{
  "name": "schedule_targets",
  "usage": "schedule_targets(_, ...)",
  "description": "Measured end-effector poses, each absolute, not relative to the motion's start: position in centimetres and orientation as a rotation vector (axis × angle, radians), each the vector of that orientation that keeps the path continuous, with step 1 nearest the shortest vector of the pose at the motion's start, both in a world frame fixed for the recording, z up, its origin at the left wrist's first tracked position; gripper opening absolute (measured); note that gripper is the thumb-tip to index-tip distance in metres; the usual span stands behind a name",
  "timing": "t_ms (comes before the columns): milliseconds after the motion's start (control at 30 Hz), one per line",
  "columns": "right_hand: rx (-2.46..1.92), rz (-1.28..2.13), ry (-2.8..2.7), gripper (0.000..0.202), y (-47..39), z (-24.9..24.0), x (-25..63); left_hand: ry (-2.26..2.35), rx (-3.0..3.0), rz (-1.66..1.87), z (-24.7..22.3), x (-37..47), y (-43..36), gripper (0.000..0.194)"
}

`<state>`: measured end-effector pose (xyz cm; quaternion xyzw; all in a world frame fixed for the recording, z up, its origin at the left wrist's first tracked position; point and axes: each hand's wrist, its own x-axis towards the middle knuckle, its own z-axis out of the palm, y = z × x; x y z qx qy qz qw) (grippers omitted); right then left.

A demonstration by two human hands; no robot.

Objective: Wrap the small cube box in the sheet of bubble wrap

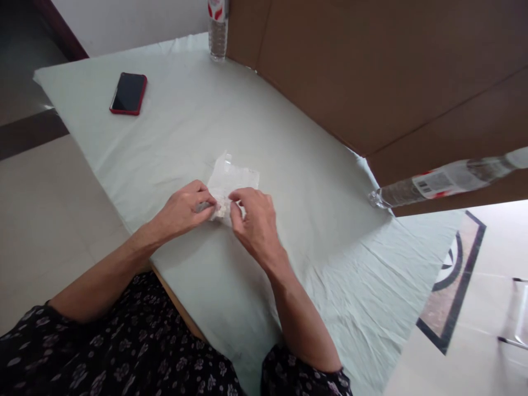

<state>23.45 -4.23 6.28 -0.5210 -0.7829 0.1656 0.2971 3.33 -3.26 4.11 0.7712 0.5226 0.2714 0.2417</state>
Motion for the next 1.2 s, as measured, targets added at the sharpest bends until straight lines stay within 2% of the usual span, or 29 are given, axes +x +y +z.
schedule_targets(67,-1.532,0.500,-1.932,0.017,-4.7,5.8,25.1,1.404,2.231,0.775,3.6,3.3,-3.2,0.017)
schedule_targets(200,-1.794,0.791,-1.778,0.048,-5.9,4.5,27.9,1.321,2.343,0.799,3.0,3.4,-3.3,0.016)
schedule_targets(333,-1.869,1.039,-1.681,0.076,-6.2,3.0,28.0,1.359,2.410,0.812,2.9,4.0,-4.0,0.017)
schedule_targets(433,-1.857,1.061,-1.630,0.088,-5.5,1.9,27.3,1.405,2.445,0.784,3.0,4.4,-4.4,0.016)
schedule_targets(667,-1.731,1.010,-1.508,0.095,-4.0,0.9,25.7,1.437,2.551,0.774,3.1,4.5,-4.5,0.016)
schedule_targets(933,-1.577,0.981,-1.427,0.083,-4.1,2.0,23.4,1.397,2.572,0.868,2.4,4.7,-4.5,0.015)
schedule_targets(1200,-1.462,1.096,-1.387,0.075,-4.1,2.9,21.6,1.374,2.538,0.871,1.8,4.6,-4.2,0.015)
